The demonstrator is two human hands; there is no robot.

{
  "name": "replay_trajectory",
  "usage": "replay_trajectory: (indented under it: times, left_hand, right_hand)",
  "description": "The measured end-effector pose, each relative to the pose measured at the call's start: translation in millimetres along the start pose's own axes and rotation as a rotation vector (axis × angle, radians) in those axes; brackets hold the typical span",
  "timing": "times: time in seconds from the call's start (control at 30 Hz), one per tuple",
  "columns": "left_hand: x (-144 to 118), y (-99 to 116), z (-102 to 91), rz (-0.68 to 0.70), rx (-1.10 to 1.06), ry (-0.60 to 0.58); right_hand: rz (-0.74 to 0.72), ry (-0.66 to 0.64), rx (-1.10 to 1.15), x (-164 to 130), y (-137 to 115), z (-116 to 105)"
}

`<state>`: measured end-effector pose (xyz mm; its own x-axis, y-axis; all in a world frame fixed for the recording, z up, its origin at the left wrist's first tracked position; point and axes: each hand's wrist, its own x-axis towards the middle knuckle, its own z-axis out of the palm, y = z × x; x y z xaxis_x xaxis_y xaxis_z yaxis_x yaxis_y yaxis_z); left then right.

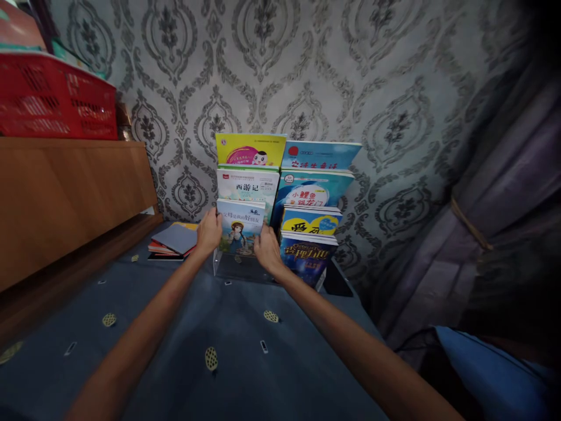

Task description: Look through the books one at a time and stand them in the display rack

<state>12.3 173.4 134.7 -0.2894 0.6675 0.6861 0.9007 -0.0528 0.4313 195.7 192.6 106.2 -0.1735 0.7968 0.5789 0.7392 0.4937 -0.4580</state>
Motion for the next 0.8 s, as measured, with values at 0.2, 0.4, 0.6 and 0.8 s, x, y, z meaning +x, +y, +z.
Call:
replay_trajectory:
  times: [0.2,0.4,0.6,0.8]
  left_hand:
    - [5,0,-3.8,0.002,0.01,-0.015]
    - [5,-2,-2.5,-0.012,0.01,-0.02]
    - [5,-7,-2.4,0.007,-0.02,-0.032]
    - [5,-12,-2.6,0.023,-0.05,-0.048]
  right_hand:
    - [0.028,0.002,-0.001,0,-5,1]
    - [0.017,0.032,0.019,1,-3,4]
    - [0.001,0.017,0.063,2,2,4]
    - [0.014,-0.003,0.076,2,3,4]
